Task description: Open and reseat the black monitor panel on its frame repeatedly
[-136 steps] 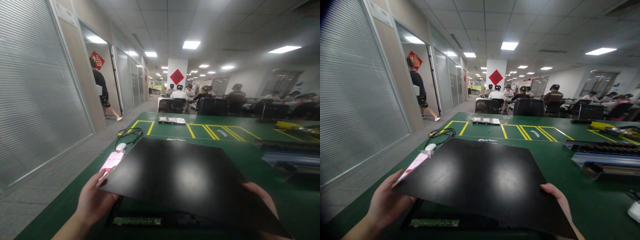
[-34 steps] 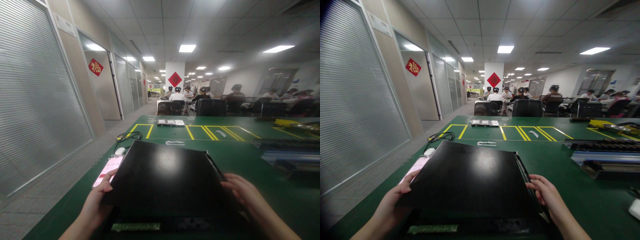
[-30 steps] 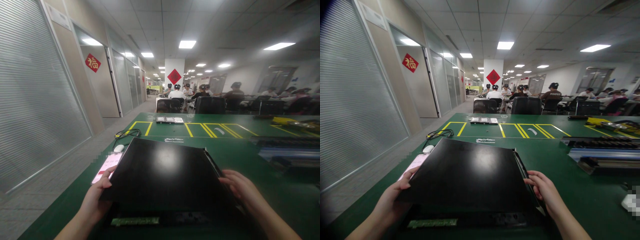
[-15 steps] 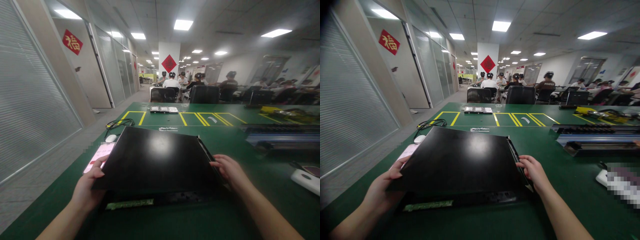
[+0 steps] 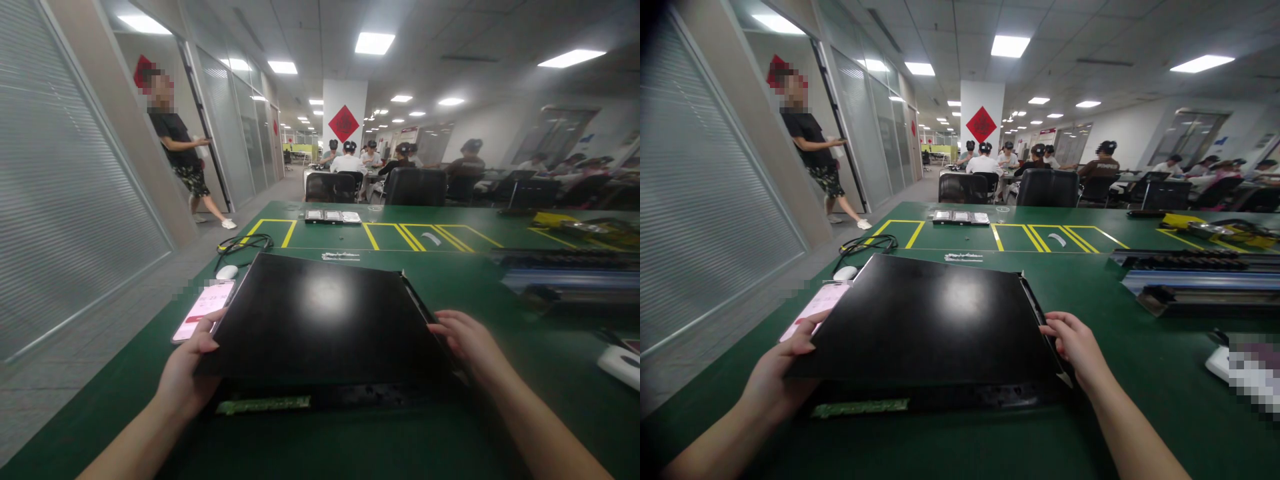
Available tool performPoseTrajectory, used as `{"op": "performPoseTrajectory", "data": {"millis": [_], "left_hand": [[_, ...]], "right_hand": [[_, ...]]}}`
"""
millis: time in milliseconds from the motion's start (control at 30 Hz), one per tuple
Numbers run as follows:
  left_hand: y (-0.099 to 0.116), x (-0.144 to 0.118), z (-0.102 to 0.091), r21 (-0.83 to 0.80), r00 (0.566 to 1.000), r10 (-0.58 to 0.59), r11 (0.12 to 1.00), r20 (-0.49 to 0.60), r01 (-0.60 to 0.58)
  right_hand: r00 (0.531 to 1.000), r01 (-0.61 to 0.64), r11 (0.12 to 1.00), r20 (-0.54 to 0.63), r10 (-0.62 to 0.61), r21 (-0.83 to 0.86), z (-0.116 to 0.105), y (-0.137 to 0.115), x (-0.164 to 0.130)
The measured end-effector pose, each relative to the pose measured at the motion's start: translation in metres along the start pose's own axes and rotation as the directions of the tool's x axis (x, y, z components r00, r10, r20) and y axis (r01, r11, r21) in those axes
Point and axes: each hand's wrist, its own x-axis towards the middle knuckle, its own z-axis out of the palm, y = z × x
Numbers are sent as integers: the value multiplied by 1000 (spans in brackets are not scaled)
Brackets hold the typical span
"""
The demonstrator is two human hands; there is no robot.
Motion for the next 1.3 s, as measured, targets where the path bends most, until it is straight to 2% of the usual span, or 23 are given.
{"op": "performPoseTrajectory", "data": {"millis": [233,467,967,1300], "left_hand": [[0,-4,5,12,1000,-6,1000,-10,6],[-1,0,2,16,998,-27,999,-51,28],[-6,3,-2,21,1000,-24,999,7,24],[-4,-2,3,18,999,-31,999,-21,31]], "right_hand": [[1000,-13,1000,-9,13,-2,0,2,2],[1000,-15,1000,-5,15,21,1,2,1],[1000,6,1000,-30,-6,0,-3,2,3],[999,17,1000,-40,-18,-27,-4,4,4]]}}
